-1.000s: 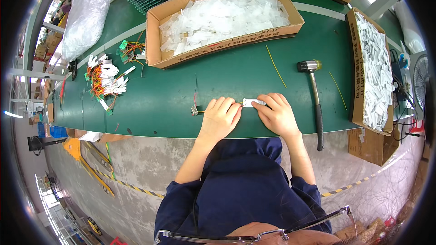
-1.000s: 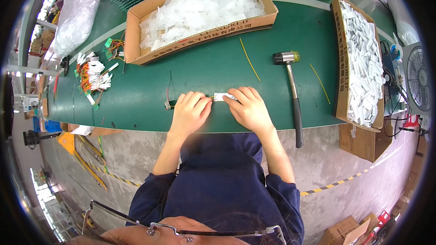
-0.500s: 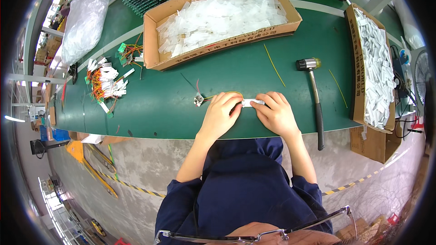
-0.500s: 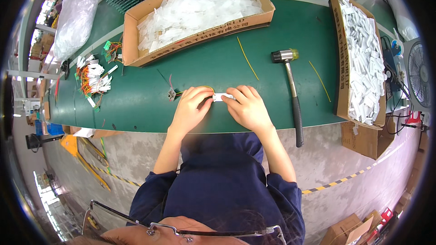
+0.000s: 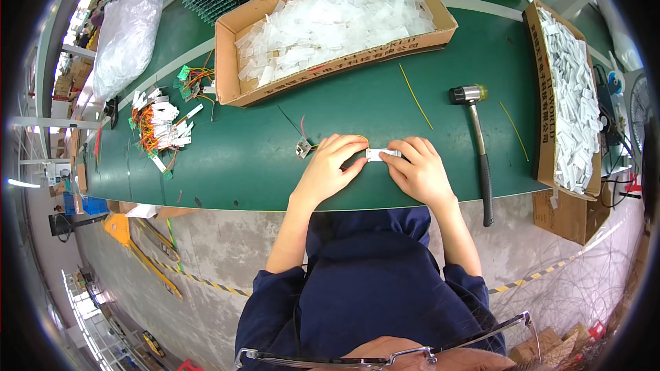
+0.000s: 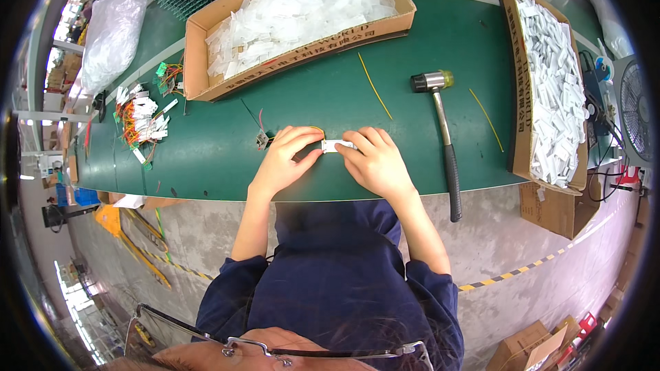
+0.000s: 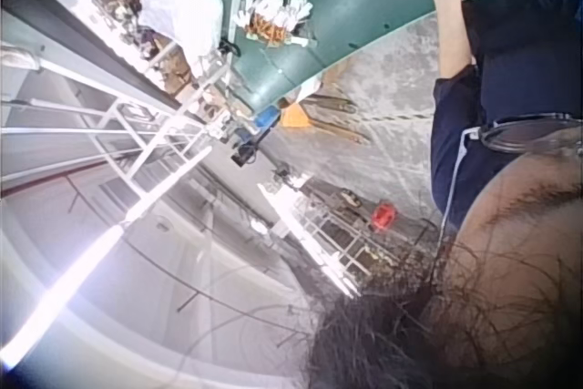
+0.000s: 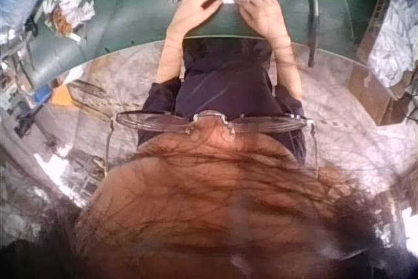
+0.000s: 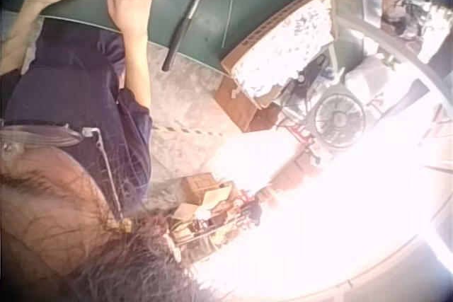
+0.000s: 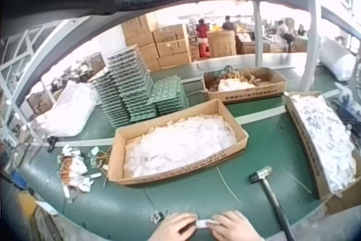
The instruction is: Assemble small plastic electronic components using a rubber mallet at a workbench.
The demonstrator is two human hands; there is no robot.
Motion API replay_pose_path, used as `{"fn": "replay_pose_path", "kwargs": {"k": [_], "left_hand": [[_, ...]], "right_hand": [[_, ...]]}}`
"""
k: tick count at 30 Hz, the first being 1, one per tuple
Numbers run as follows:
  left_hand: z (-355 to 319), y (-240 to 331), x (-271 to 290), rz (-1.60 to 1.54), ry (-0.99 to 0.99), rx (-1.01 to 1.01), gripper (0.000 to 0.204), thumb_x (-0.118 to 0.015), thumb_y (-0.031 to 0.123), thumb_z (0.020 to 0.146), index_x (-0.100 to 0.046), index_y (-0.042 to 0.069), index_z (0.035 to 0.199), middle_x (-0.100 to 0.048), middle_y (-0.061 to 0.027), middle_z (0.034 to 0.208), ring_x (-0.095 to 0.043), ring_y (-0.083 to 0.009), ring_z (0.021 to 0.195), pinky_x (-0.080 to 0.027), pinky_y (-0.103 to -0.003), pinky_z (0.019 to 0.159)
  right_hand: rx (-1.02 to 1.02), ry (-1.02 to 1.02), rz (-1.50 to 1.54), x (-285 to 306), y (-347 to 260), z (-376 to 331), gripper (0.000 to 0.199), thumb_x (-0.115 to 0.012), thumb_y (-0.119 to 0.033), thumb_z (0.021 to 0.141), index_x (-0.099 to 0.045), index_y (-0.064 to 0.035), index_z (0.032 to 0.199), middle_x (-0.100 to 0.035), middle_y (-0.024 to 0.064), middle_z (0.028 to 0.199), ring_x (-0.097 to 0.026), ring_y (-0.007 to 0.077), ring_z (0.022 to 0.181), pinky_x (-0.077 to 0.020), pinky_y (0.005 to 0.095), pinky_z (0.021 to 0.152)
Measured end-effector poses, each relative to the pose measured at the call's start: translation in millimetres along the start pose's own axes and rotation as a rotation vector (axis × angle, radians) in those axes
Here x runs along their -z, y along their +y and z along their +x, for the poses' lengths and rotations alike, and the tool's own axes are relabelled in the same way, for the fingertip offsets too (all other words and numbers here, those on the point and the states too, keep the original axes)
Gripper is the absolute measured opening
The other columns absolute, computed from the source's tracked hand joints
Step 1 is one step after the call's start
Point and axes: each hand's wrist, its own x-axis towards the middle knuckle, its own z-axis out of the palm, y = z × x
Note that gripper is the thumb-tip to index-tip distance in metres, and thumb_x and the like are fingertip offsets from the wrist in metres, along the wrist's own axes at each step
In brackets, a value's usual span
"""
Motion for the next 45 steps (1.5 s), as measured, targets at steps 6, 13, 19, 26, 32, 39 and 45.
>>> {"fn": "replay_pose_path", "kwargs": {"k": [6, 13, 19, 26, 32, 39, 45], "left_hand": [[2.8, -1.6, 5.8, -0.002, -0.042, -0.016, 0.027, -0.073, 0.013, 0.080, -0.068, 0.004, 0.106, -0.065, -0.0027, 0.111, -0.056, -0.0238, 0.093, -0.047, -0.035, 0.088], [6.0, -2.8, 8.6, 0.004, -0.105, 0.014, 0.032, -0.077, 0.016, 0.078, -0.070, 0.010, 0.108, -0.061, -0.0011, 0.115, -0.052, -0.0231, 0.100, -0.047, -0.035, 0.089], [9.9, -2.0, 11.5, 0.057, -0.146, 0.010, 0.037, -0.080, 0.017, 0.075, -0.069, 0.011, 0.110, -0.061, -0.0005, 0.118, -0.051, -0.0235, 0.103, -0.047, -0.035, 0.090], [6.2, -3.7, 6.7, 0.074, -0.120, 0.012, 0.038, -0.080, 0.019, 0.075, -0.069, 0.012, 0.110, -0.062, 0.0013, 0.120, -0.051, -0.0234, 0.100, -0.046, -0.035, 0.090], [6.9, -10.3, 12.2, 0.119, -0.149, -0.051, 0.037, -0.080, 0.019, 0.074, -0.071, 0.012, 0.110, -0.063, 0.0019, 0.120, -0.051, -0.0230, 0.099, -0.046, -0.034, 0.089], [8.9, -10.4, 12.6, 0.052, -0.153, -0.014, 0.039, -0.081, 0.018, 0.073, -0.071, 0.012, 0.110, -0.063, 0.0015, 0.120, -0.050, -0.0232, 0.100, -0.045, -0.035, 0.091], [8.1, -10.0, 5.9, 0.041, -0.133, -0.012, 0.040, -0.082, 0.017, 0.071, -0.070, 0.012, 0.109, -0.061, 0.0016, 0.121, -0.051, -0.0235, 0.102, -0.045, -0.035, 0.092]], "right_hand": [[-0.002, 0.007, 0.001, 1.2, -0.4, 1.2, 0.028, -0.072, -0.005, 0.070, -0.071, -0.0087, 0.098, -0.063, 0.0038, 0.104, -0.059, 0.0247, 0.092, -0.0491, 0.0383, 0.080], [-0.007, 0.010, 0.003, 0.7, 0.2, -0.1, 0.029, -0.072, -0.005, 0.070, -0.070, -0.0089, 0.099, -0.063, 0.0033, 0.103, -0.059, 0.0244, 0.092, -0.0489, 0.0381, 0.080], [-0.018, 0.007, 0.008, -0.2, 0.3, 0.2, 0.029, -0.072, -0.006, 0.070, -0.070, -0.0094, 0.098, -0.063, 0.0032, 0.103, -0.059, 0.0244, 0.092, -0.0489, 0.0380, 0.080], [-0.022, 0.011, 0.013, 0.2, -0.4, 1.2, 0.029, -0.072, -0.006, 0.070, -0.071, -0.0099, 0.098, -0.063, 0.0027, 0.102, -0.059, 0.0244, 0.092, -0.0489, 0.0379, 0.079], [-0.025, 0.016, 0.009, 0.0, 0.0, 1.0, 0.029, -0.072, -0.005, 0.069, -0.071, -0.0102, 0.098, -0.063, 0.0026, 0.102, -0.059, 0.0244, 0.091, -0.0490, 0.0381, 0.079], [-0.030, 0.016, 0.017, -0.6, -0.2, 1.6, 0.029, -0.073, -0.005, 0.069, -0.071, -0.0101, 0.098, -0.063, 0.0027, 0.101, -0.059, 0.0244, 0.091, -0.0489, 0.0382, 0.079], [-0.033, -0.003, 0.000, -1.6, 1.0, -0.2, 0.025, -0.071, -0.007, 0.071, -0.071, -0.0091, 0.096, -0.062, 0.0029, 0.104, -0.058, 0.0228, 0.095, -0.0483, 0.0372, 0.083]]}}
